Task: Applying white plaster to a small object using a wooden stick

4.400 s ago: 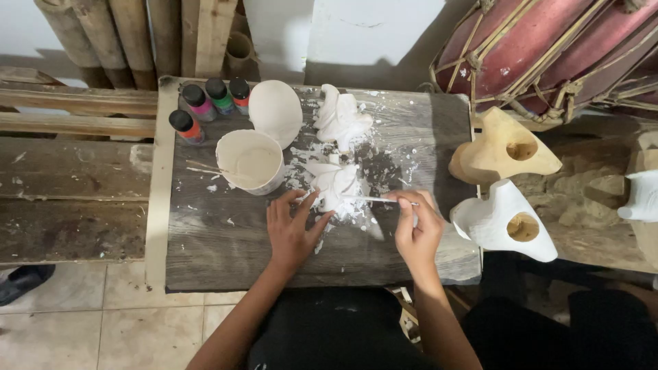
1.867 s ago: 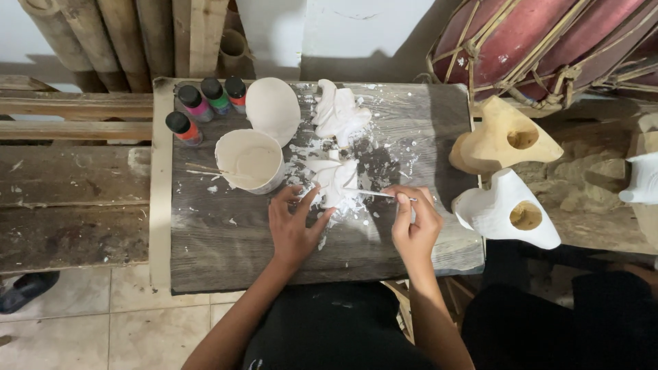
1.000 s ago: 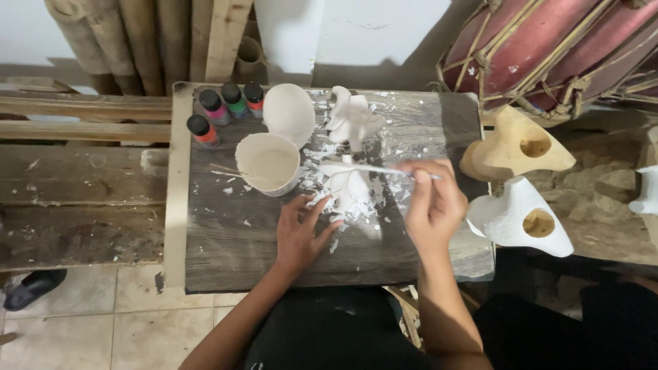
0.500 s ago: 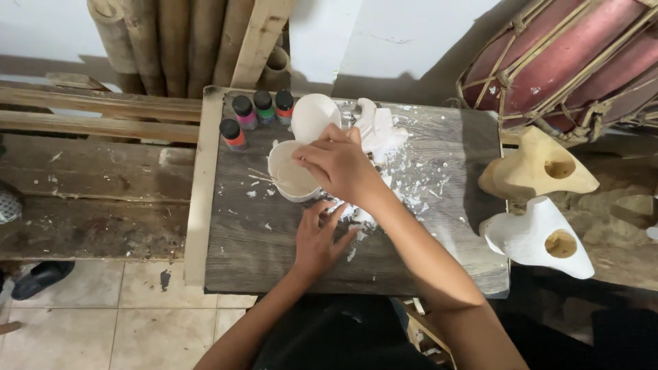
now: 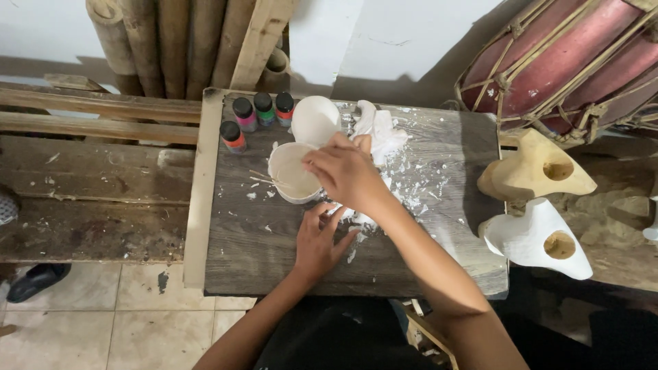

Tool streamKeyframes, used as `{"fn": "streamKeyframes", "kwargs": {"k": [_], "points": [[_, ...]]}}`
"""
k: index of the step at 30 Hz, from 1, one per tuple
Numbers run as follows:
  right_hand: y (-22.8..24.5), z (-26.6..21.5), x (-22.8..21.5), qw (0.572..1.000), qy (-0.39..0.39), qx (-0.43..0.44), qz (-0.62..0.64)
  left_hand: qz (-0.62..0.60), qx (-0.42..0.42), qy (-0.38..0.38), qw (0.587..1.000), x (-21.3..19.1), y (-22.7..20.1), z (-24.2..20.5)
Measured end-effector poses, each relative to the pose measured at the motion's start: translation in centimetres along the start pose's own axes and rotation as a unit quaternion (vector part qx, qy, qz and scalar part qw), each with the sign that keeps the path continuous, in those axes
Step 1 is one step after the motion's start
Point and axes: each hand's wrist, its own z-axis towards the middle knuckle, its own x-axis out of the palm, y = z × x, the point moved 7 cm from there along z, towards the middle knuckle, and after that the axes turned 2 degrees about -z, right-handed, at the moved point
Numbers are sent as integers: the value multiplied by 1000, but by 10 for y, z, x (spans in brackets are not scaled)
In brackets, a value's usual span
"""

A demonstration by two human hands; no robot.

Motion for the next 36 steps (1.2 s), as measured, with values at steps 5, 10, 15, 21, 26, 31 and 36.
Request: {"fn": "streamKeyframes", "kwargs": {"k": [5,10,15,21,26,31,36], "points": [[-30,-20,-21,983,-80,115,115,-6,-10,0,1000,-5,-3,3],[-31,-37,-48,949,-173,185,187,-12,-18,-4,1000,-5,-2,2],[-62,-80,-47,838,-276,318,346,-22,-29,-8,999,-5,-1,0],[-89,-155,-55,746,-383,352,415,-10,-33,-10,999,-4,0,0],[-108,-211,-58,741,-415,386,360,1,-15,13,1000,2,-7,2],[-118,-234,-51,752,-427,396,308,14,-6,10,1000,14,-14,10],[-125,-237,-44,775,-419,408,238,26,3,2,1000,15,-24,25]]}}
